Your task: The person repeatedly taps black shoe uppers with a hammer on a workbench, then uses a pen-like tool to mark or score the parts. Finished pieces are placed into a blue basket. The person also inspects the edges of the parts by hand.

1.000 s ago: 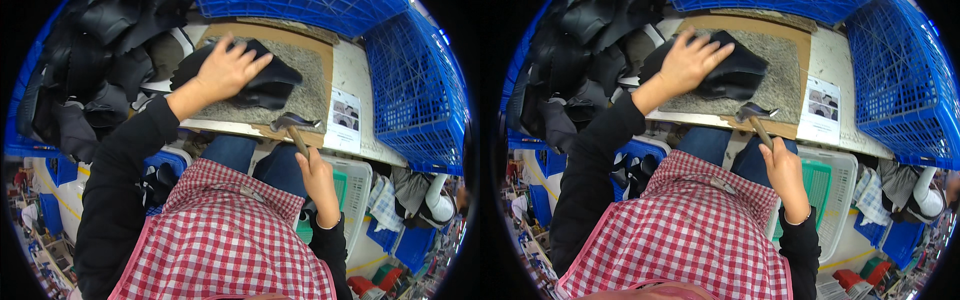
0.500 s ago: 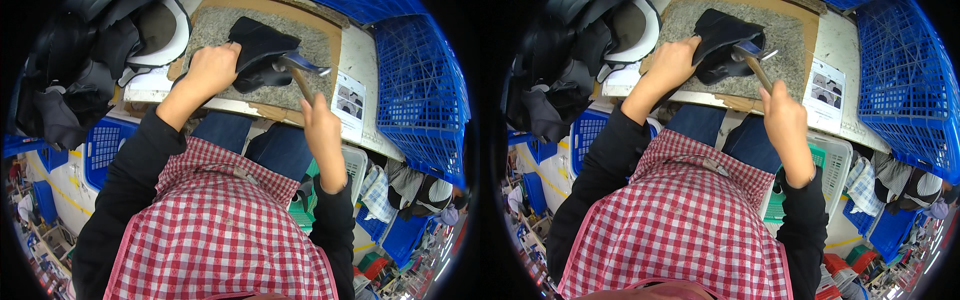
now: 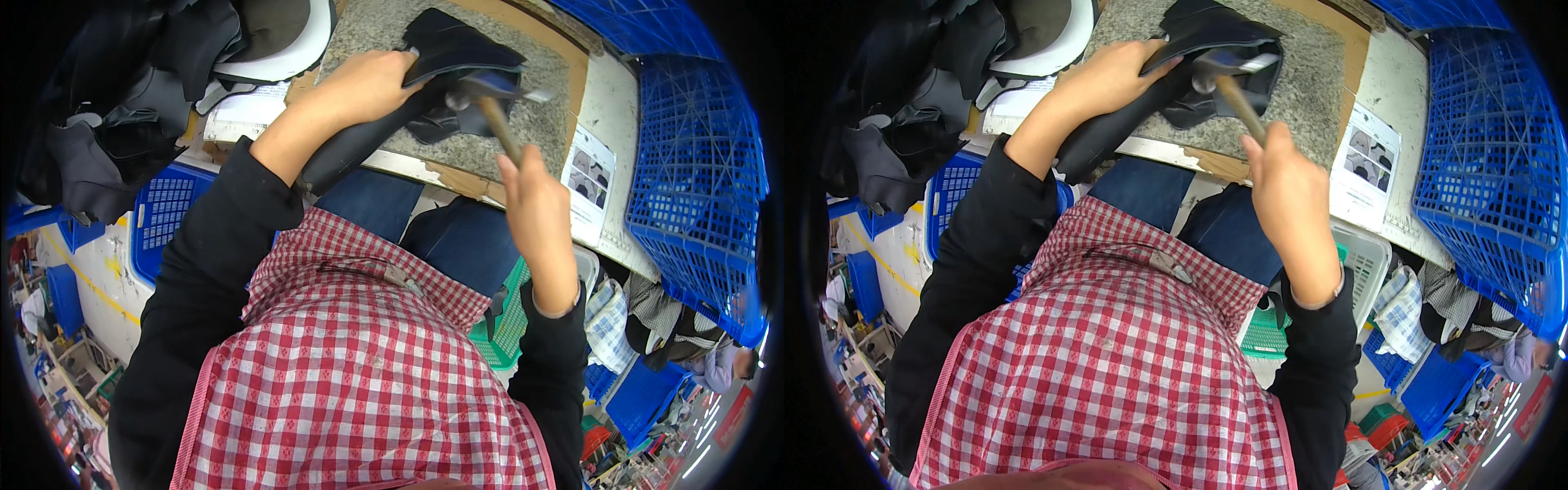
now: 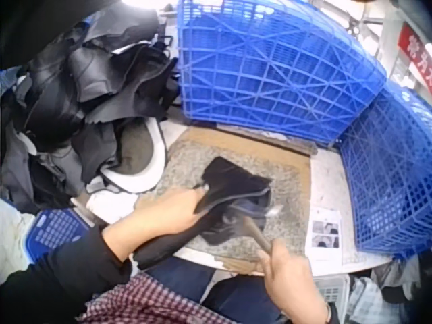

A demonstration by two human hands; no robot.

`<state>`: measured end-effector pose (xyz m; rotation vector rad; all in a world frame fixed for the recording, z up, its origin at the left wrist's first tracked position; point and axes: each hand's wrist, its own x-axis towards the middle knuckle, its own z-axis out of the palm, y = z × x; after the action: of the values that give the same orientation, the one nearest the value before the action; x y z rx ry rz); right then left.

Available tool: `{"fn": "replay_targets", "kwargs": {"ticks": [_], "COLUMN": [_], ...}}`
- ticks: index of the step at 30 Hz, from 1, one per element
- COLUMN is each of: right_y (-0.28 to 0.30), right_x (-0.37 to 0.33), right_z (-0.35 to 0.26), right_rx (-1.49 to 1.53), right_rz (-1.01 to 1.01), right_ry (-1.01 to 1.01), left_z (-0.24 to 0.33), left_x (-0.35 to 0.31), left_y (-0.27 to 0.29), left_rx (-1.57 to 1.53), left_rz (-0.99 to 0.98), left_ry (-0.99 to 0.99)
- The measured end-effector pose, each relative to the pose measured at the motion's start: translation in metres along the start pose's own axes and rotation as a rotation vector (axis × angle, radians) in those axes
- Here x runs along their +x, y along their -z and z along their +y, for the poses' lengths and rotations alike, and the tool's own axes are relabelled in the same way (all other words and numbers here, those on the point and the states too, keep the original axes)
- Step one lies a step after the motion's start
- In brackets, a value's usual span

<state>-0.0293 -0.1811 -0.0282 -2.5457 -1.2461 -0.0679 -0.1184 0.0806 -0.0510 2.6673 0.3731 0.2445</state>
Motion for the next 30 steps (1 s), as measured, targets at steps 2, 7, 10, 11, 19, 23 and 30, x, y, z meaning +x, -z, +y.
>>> {"fn": "replay_targets", "kwargs": {"ticks": [2,7,10,11,19,23,30], "right_y": [0.0,-0.005,-0.006,-0.006,-0.013,-0.002,0.087], "right_x": [-0.007,-0.014,-0.015,-0.016,-0.018,-0.013,-0.052], "right_z": [0.003,0.002,-0.003,-0.005,-0.003,-0.01,-0.019], "right_rx": [0.102,-0.041,0.049,0.068,0.141,0.082,0.352], "right_rz": [-0.052,-0.032,-0.075,-0.094,-0.079,-0.12,0.042], "right_ry": [0.015,0.106,0.003,-0.031,-0.002,0.073,0.003], "left_z": [-0.001,-0.002,0.0,0.0,-0.002,0.021,0.086], "left_x": [0.001,0.002,0.003,0.003,0.0,0.008,0.087], "left_y": [-0.004,-0.007,-0.007,-0.008,-0.018,0.022,0.147], "left_rx": [0.0,0.038,0.017,0.015,0.045,0.111,0.67], "left_rz": [0.015,0.032,0.024,0.021,0.116,-0.069,0.305], "left_ry": [0.0,-0.056,-0.023,-0.018,-0.042,-0.031,-1.321]}}
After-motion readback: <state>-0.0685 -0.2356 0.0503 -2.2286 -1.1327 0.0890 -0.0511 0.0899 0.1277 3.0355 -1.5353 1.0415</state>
